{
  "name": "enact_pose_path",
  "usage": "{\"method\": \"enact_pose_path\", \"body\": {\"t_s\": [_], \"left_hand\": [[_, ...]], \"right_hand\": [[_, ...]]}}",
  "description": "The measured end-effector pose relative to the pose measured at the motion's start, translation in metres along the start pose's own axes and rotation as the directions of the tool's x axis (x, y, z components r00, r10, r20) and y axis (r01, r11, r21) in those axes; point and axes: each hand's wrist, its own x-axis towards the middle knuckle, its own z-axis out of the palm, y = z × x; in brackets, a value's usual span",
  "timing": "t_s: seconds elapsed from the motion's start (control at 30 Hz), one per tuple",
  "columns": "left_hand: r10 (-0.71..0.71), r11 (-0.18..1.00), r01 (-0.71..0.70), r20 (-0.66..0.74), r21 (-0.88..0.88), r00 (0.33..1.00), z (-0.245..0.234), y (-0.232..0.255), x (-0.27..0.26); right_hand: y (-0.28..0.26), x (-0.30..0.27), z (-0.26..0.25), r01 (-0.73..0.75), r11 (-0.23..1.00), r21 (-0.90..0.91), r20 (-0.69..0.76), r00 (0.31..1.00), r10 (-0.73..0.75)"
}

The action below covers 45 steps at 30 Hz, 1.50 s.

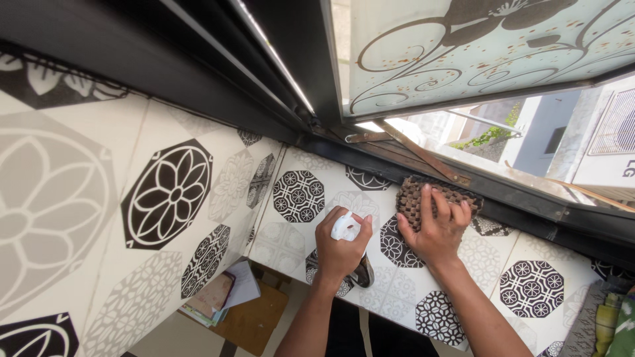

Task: The person cleans a window with a pattern on it using a spray bottle and a cloth, then wipes the window sill and an adjacent clear window pane.

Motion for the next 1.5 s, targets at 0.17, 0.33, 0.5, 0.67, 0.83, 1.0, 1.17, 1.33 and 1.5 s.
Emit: {"method": "enact_pose_path", "body": {"t_s": [0.17,0.33,0.5,0.67,0.83,1.0,1.17,1.33,1.5], "left_hand": [[0.275,0.954,-0.29,-0.161,-0.08,0.948,-0.025,-0.003,-0.005],[0.355,0.93,-0.367,-0.213,-0.017,0.91,-0.046,-0.008,-0.009],[0.443,0.895,-0.445,-0.173,0.029,0.88,-0.05,-0.002,-0.018],[0.469,0.883,-0.464,-0.106,0.07,0.877,-0.048,-0.007,-0.027],[0.329,0.929,-0.342,-0.109,-0.143,0.938,-0.038,-0.039,-0.029],[0.223,0.933,-0.248,-0.122,-0.26,0.967,-0.037,-0.058,-0.024],[0.11,0.951,-0.135,-0.106,-0.278,0.988,-0.044,-0.063,-0.033],[0.045,0.939,-0.098,-0.164,-0.331,0.985,-0.054,-0.066,-0.048],[0.02,0.957,-0.077,-0.204,-0.279,0.979,-0.061,-0.061,-0.055]], "right_hand": [[-0.03,0.038,0.02,0.183,0.983,0.015,0.022,0.983,-0.184],[-0.076,0.081,0.031,0.255,0.95,0.18,0.071,0.96,-0.271],[-0.133,0.123,0.038,0.271,0.913,0.304,0.066,0.95,-0.304],[-0.139,0.124,0.036,0.255,0.928,0.273,0.09,0.953,-0.289],[-0.099,0.081,0.028,0.171,0.973,0.158,0.118,0.975,-0.191],[-0.068,0.043,0.022,0.051,0.991,0.121,0.119,0.991,-0.065],[-0.093,0.066,0.04,0.093,0.987,0.129,0.141,0.984,-0.111],[-0.155,0.114,0.056,0.131,0.952,0.278,0.118,0.978,-0.17],[-0.16,0.12,0.049,0.144,0.941,0.307,0.154,0.968,-0.199]]}}
